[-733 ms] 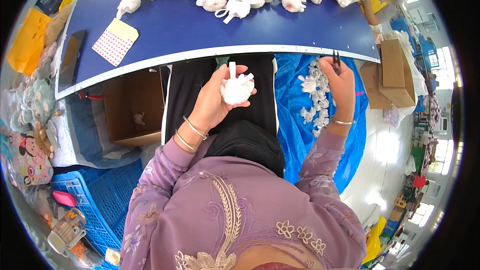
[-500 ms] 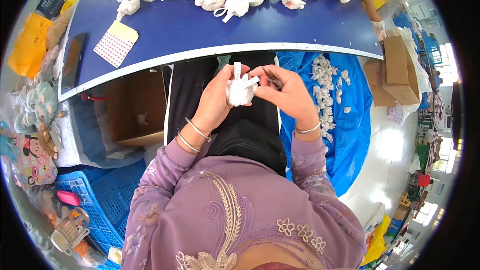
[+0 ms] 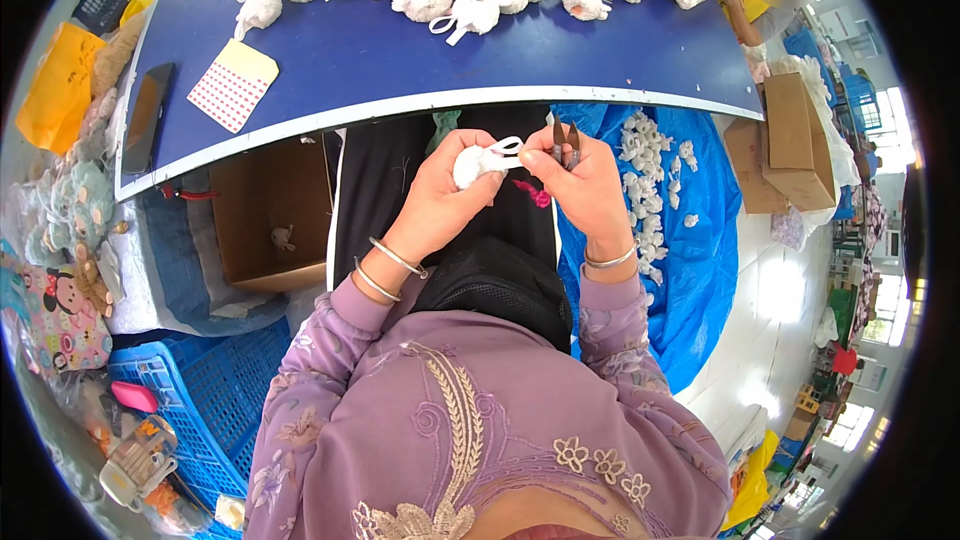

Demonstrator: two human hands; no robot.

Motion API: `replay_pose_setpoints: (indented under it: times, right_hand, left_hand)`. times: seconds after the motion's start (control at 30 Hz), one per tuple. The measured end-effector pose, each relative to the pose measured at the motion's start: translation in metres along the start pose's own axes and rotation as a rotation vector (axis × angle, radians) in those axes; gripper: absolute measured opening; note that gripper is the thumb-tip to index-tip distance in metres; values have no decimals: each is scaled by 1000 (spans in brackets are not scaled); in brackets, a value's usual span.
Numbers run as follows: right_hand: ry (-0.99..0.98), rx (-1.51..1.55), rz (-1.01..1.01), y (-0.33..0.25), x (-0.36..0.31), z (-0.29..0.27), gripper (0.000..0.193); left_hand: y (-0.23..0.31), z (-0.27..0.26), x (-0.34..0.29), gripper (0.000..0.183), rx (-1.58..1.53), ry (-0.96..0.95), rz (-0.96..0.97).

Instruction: The person trims excess threads from small white stuffed toys using scissors. They pick up each toy, snip loose threads, and place the finished items on the table. The work is repetitive and performed one at a time.

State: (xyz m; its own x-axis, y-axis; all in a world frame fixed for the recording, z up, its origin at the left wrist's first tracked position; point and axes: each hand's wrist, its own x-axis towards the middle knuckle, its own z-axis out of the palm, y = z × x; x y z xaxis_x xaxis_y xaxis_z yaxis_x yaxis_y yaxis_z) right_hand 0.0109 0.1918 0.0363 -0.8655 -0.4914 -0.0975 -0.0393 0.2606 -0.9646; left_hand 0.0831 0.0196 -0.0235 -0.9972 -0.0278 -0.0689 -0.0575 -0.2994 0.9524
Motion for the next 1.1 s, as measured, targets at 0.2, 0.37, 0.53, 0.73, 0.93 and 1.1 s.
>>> replay_pose_setpoints:
  times: [0.2,0.37,0.53,0.73,0.93,1.1]
  right_hand:
    - [-85,-111,9,9,13,-4,19]
    - [-39,94,5,25,17,19,26]
    - [-44,278,12,31,21,10,22]
    - [-30,290,-29,42,23,4,17]
    - [-40,225,-84,46,26,1,16]
    - [-35,220,-50,42,24,1,18]
  left_hand:
    - [-5,2,0,54,392,106,311]
    - [1,5,0,80,699,102,465]
    - [-1,0,-6,81,-119,-69,137]
    - [7,1,-10,67,-210,-167,3]
    - [8,1,-11,57,-220,-139,11]
    - [1,-2,-10,48,-228,-131,64]
